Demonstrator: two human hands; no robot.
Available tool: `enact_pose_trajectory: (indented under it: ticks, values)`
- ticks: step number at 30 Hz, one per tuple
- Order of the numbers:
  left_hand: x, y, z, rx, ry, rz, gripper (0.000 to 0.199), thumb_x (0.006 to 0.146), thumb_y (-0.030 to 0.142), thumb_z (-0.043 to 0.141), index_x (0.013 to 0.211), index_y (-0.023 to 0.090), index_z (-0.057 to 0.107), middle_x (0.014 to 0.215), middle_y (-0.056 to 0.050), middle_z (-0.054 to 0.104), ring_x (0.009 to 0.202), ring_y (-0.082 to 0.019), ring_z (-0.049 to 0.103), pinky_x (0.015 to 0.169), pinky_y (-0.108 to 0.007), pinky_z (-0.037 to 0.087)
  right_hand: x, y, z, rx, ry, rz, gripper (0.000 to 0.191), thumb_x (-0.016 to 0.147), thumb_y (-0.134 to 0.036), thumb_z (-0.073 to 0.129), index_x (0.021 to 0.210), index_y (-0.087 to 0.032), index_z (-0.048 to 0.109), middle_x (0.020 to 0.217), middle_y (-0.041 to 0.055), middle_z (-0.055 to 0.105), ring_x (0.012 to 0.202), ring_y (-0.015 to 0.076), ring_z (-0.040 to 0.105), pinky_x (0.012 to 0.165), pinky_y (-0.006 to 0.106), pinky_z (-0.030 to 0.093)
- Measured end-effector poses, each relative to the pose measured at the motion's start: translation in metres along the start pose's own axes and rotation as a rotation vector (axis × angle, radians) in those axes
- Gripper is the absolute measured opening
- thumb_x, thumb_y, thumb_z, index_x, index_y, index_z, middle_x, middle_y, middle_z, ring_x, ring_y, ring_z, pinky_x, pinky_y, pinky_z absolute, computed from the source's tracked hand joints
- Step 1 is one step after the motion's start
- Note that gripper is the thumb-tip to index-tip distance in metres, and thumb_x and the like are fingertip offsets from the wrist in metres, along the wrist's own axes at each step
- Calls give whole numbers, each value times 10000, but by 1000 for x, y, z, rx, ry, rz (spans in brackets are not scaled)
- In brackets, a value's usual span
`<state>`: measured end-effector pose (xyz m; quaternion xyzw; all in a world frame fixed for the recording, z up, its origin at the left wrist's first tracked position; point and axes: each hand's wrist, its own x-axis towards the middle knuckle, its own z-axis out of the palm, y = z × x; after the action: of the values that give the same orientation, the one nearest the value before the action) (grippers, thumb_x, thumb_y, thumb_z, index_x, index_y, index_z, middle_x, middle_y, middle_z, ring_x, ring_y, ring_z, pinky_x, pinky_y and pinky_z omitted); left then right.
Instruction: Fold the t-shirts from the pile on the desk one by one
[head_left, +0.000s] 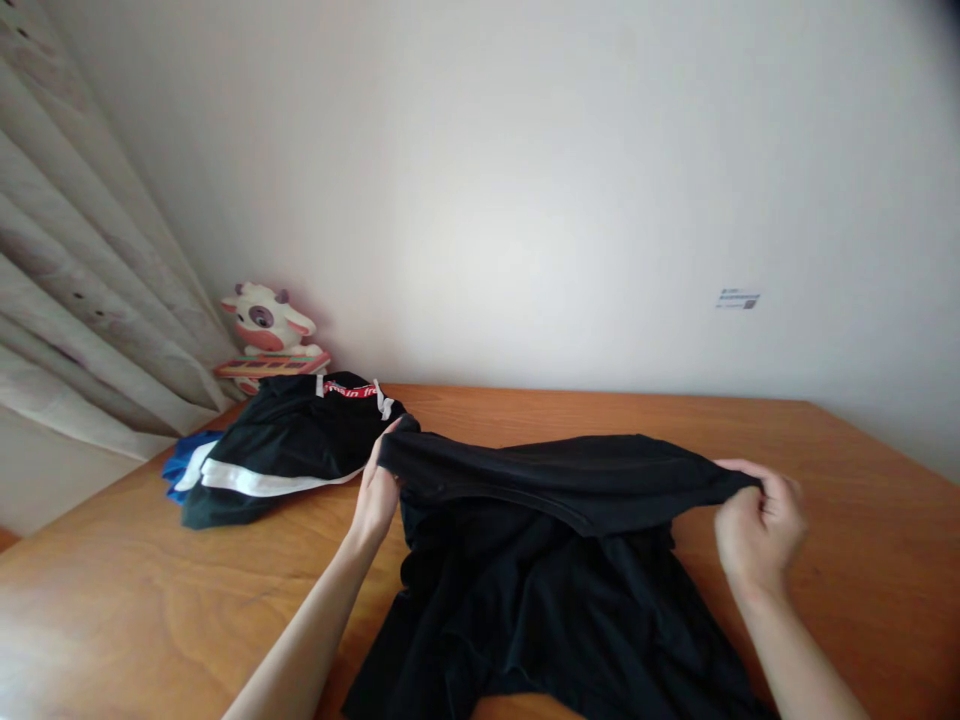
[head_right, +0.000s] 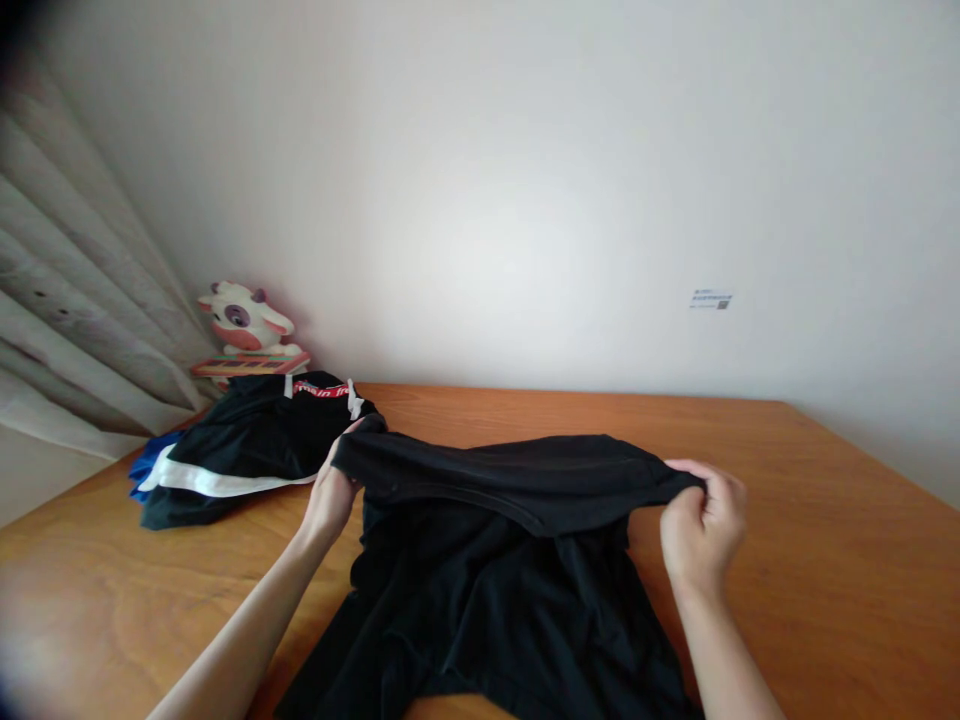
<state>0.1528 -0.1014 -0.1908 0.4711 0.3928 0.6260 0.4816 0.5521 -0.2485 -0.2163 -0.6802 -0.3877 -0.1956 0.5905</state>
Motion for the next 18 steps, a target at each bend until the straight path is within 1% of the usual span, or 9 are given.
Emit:
enact_pose_trajectory:
  ticks: [2, 4, 5, 7, 9, 10, 12, 15, 18]
  values:
    - [-2, -3, -4, 155, -61, 49, 481, 851, 474, 692, 1272, 242, 668, 1300, -93, 704, 1358, -292, 549, 1127, -429, 448, 1, 2, 1, -13, 17, 79, 280, 861, -247, 418, 953, -213, 680, 977, 112, 657, 1046, 307, 602, 1004, 501, 460]
    - [-4, -3, -5, 239, -90, 84, 508, 859, 499, 682, 1286, 225, 657, 1328, -103, 687, 1373, -302, 532, 1147, -428, 428, 1, 6, 3, -57, -1, 189, 292, 847, -340, 496, 1033, -195, 668, 930, 103, 661, 922, 296, 626, 909, 481, 502]
    - [-5, -3, -5, 257, -97, 85, 527, 857, 506, 687, 1298, 219, 649, 1329, -105, 686, 1361, -308, 541, 1139, -427, 439, 1, 10, 4, -64, -55, 276, 300, 834, -394, 534, 1020, -197, 664, 854, 88, 660, 809, 279, 631, 813, 459, 528]
    - [-6, -2, -6, 260, -111, 44, 568, 845, 508, 708, 1328, 220, 631, 1321, -106, 692, 1325, -321, 571, 1098, -428, 484, -1, 20, 7, -18, -252, 522, 280, 818, -501, 574, 872, -235, 644, 660, 47, 623, 588, 239, 594, 604, 406, 526]
    - [-6, -3, -6, 222, -136, -36, 580, 845, 495, 718, 1356, 239, 618, 1334, -99, 688, 1315, -319, 581, 1065, -425, 515, -5, 29, 12, 113, -449, 774, 330, 815, -591, 577, 723, -274, 582, 539, 29, 589, 482, 225, 573, 482, 375, 506]
    - [-6, -5, -6, 183, -153, -79, 575, 852, 487, 713, 1368, 255, 611, 1350, -92, 681, 1321, -310, 579, 1061, -422, 519, -7, 33, 15, 196, -498, 854, 357, 813, -625, 579, 712, -283, 577, 533, 27, 604, 478, 227, 590, 464, 371, 516]
    - [-5, -8, -4, 63, -193, -149, 563, 870, 478, 690, 1392, 288, 595, 1377, -73, 668, 1334, -286, 575, 1073, -418, 512, -10, 37, 21, 350, -515, 869, 362, 811, -657, 593, 806, -297, 629, 616, 23, 677, 559, 244, 659, 500, 381, 564]
    - [-8, -8, 2, -141, -227, -202, 573, 882, 490, 661, 1416, 300, 579, 1361, -56, 682, 1323, -276, 591, 1092, -428, 505, -10, 31, 26, 500, -507, 686, 361, 840, -647, 601, 1034, -353, 679, 808, 14, 757, 728, 252, 719, 594, 387, 608]
    - [-12, -1, 9, -229, -231, -215, 571, 874, 476, 674, 1405, 285, 595, 1315, -52, 709, 1306, -295, 604, 1095, -442, 513, -6, 14, 25, 570, -423, 616, 393, 834, -622, 648, 1110, -345, 687, 908, 29, 774, 813, 259, 727, 670, 394, 625]
